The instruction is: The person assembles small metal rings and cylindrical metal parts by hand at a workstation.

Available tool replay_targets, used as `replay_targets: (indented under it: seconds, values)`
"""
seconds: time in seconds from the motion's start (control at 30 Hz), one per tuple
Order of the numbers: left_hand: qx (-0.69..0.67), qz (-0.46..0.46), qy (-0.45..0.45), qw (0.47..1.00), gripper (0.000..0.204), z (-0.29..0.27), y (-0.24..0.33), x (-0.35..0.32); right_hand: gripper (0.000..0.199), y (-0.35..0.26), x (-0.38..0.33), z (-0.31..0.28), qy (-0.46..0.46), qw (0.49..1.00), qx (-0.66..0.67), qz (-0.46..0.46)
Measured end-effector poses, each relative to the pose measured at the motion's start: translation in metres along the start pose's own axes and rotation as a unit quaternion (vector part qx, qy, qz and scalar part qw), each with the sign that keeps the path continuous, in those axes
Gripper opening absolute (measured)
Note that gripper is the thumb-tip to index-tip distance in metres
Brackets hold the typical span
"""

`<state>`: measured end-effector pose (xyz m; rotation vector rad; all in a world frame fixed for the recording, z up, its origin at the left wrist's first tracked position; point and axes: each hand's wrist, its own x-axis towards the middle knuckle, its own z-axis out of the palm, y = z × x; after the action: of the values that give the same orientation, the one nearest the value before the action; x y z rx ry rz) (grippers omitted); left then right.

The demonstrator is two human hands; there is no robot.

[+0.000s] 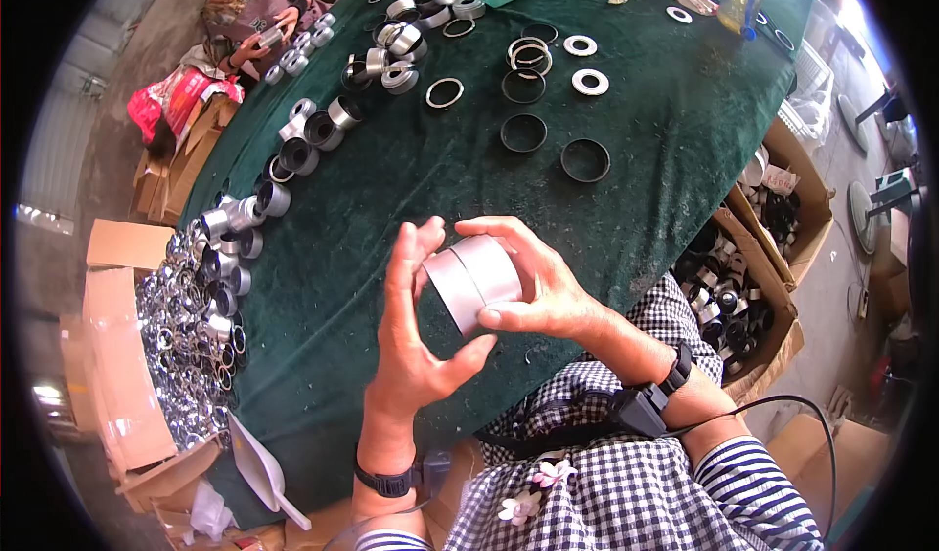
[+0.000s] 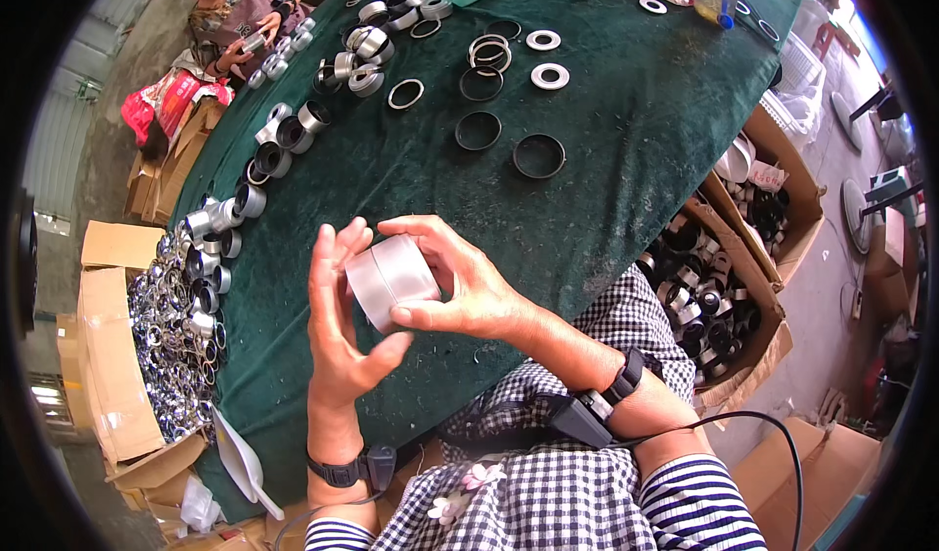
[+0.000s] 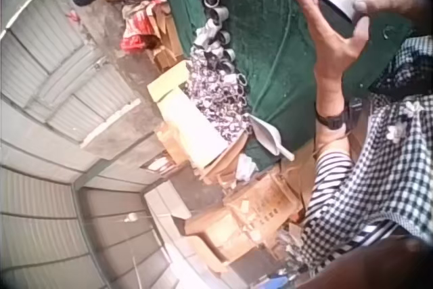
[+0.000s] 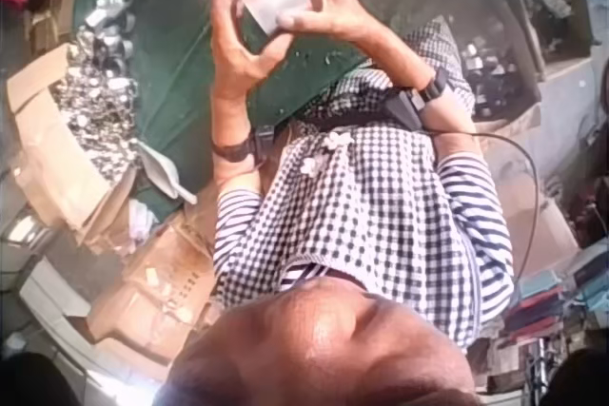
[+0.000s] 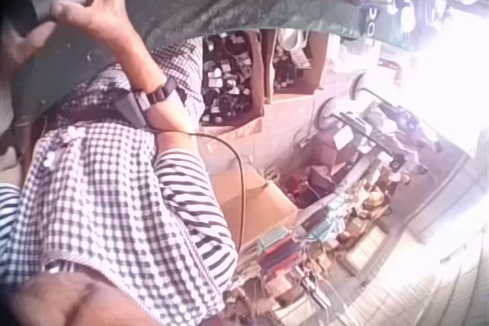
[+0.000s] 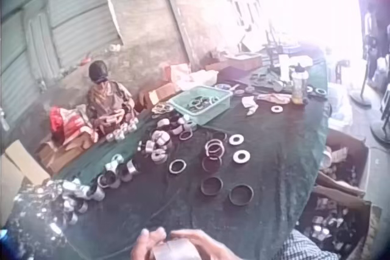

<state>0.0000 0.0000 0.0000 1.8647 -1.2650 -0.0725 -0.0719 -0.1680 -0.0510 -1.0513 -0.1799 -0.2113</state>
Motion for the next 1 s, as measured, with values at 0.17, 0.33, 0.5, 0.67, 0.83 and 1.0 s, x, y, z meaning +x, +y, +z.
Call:
replay_targets:
  seconds: [0.17, 0.33, 0.5, 0.67, 0.83, 1.0]
  values:
    - [-0.369, -0.293, 0.052, 0.88, 0.094, -0.012, 0.009, -0.003, 0.087, -0.003, -0.001, 0.002, 0.037, 0.996, -0.075, -0.022]
    - [-0.402, -0.322, 0.059, 0.855, 0.091, -0.004, 0.011, -0.002, 0.086, 0.009, 0.0, -0.001, -0.004, 0.962, -0.236, -0.14]
    - [-0.186, -0.135, 0.089, 0.969, 0.095, 0.002, 0.001, -0.001, 0.091, 0.004, 0.001, -0.007, -0.034, 0.997, -0.021, -0.059]
    - [-0.038, -0.034, 0.068, 0.996, 0.103, -0.001, -0.013, -0.005, 0.084, 0.001, -0.002, -0.009, -0.017, 0.999, 0.05, 0.013]
    - [-0.018, -0.013, 0.056, 0.998, 0.103, 0.004, -0.02, -0.009, 0.082, 0.001, 0.0, -0.001, -0.016, 0.999, 0.035, 0.033]
    - [-0.007, -0.006, 0.066, 0.998, 0.1, 0.005, -0.021, -0.013, 0.081, 0.006, 0.001, -0.002, -0.016, 0.999, 0.016, 0.043]
